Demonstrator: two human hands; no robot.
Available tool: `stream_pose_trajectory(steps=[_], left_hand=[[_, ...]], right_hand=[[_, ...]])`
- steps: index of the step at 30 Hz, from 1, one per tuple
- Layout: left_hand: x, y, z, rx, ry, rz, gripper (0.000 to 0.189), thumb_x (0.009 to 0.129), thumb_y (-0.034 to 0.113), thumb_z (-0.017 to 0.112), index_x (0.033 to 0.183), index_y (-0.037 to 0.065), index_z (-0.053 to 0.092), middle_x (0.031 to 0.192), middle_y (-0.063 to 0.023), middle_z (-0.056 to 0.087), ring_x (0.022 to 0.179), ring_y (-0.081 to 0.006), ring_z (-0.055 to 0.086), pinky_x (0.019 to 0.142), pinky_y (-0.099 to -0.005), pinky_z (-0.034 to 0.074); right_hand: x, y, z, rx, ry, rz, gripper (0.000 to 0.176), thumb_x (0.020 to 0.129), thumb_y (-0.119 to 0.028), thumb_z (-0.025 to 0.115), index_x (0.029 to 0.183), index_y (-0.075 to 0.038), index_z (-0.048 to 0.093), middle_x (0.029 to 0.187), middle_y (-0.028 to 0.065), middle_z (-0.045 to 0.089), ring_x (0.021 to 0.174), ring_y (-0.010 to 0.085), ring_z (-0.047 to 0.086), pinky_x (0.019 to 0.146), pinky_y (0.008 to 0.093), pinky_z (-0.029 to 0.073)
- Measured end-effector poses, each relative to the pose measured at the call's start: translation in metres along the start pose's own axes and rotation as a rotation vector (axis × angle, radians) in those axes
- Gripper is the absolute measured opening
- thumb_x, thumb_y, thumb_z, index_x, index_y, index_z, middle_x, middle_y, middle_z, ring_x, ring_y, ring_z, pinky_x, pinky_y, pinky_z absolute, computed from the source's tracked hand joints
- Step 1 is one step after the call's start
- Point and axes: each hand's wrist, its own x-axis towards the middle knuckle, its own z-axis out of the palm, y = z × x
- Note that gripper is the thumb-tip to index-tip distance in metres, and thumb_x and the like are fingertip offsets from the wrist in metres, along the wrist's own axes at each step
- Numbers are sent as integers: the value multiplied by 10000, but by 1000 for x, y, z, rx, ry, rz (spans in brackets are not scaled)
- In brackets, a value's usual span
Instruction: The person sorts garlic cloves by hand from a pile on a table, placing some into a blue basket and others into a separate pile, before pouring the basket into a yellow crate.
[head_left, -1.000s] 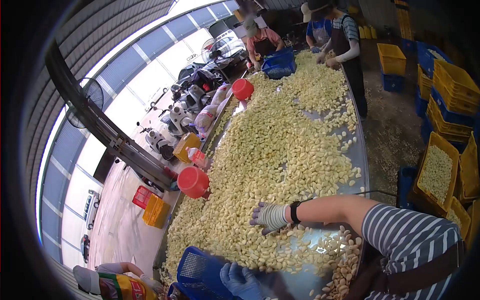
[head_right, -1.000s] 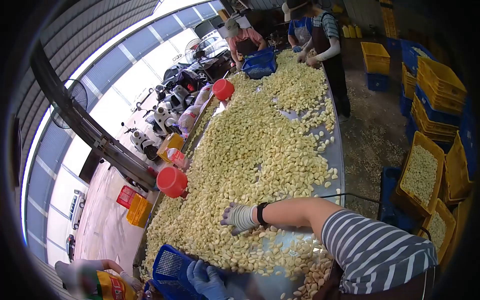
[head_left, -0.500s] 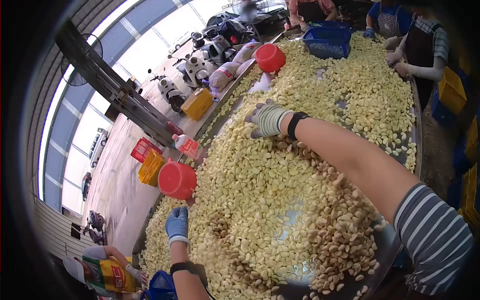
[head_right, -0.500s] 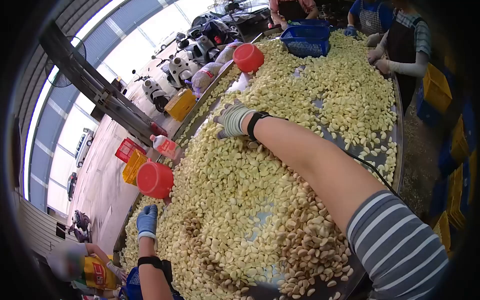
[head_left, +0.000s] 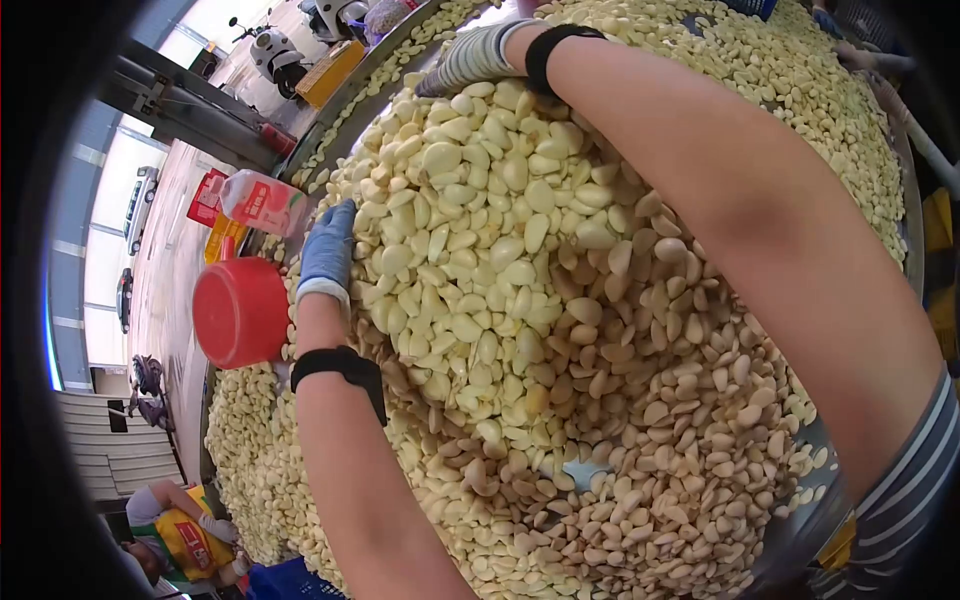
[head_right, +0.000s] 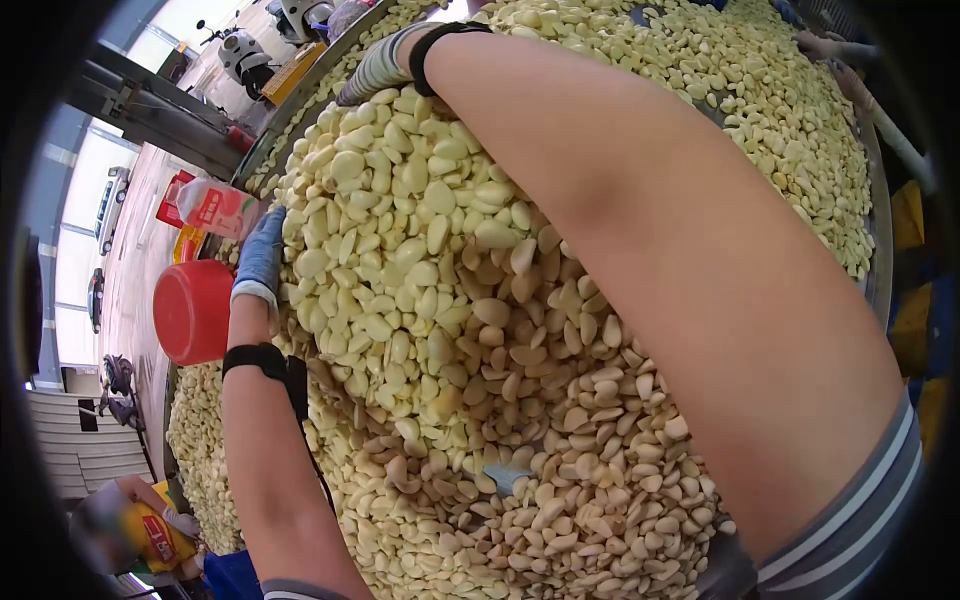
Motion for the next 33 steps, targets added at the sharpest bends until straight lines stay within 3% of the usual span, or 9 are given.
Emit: stream_pose_trajectory(steps=[4,5,8,10,14,20,24,28,33], left_hand=[[-32,27,-2,179,-121,-202,556,940,495,368,1196,48,580,1190,-239,593,1141,-366,537,960,-388,407],[-49,45,-6,282,-117,-308,596,897,517,468,1183,14,609,1130,-148,645,1017,-232,594,898,-353,429],[-54,-37,14,534,-427,-51,498,916,423,482,1160,10,614,1105,-187,655,1006,-246,604,890,-351,444],[-110,-41,18,227,-363,-45,360,964,248,348,1182,82,581,1135,-249,607,1054,-394,583,893,-434,464],[-203,-88,17,198,-366,43,413,954,302,380,1300,104,490,1091,-234,626,1070,-387,574,931,-421,445],[-398,-28,-38,228,-340,-669,575,885,530,441,1185,71,613,1113,-206,638,1036,-371,586,911,-390,432],[-553,-38,-41,566,-284,-331,376,884,386,480,1062,117,674,1120,-138,644,1048,-321,581,928,-389,440],[-668,-1,-21,470,163,-596,314,864,303,549,1094,127,670,1222,-98,578,1182,-296,492,1064,-530,240],[-730,87,26,508,359,-711,474,832,351,601,1263,154,571,1375,-111,470,1311,-361,334,1117,-570,79]], right_hand=[[-18,-9,5,-73,9,9,676,818,-622,551,1178,-56,638,1141,133,649,1006,258,620,881,378,471],[-21,-11,11,-36,-24,-4,739,798,-669,540,1197,-53,625,1188,154,625,1077,279,592,920,384,450],[-44,-27,28,-40,-190,57,843,768,-732,522,1238,-37,598,1299,182,553,1184,326,527,997,398,401],[-67,-38,52,9,-224,116,808,771,-735,522,1158,-35,646,1171,154,634,1094,286,576,949,362,428],[-126,-47,127,220,-402,104,757,795,-695,543,1179,-50,638,1201,152,624,1104,274,568,986,348,401],[-282,-142,199,137,-620,-263,658,866,-637,445,1317,-164,521,1233,121,608,1111,328,578,953,395,436],[-374,-177,240,60,-803,-415,710,871,-651,440,1400,-178,430,1398,162,453,1266,369,448,1058,445,351],[-354,-127,149,71,-150,-714,608,871,-527,505,1333,-131,512,1277,174,559,1179,331,530,1011,442,400],[-232,57,18,-311,305,-133,481,870,-363,571,1241,-59,552,1182,184,602,1088,337,569,959,410,429]])
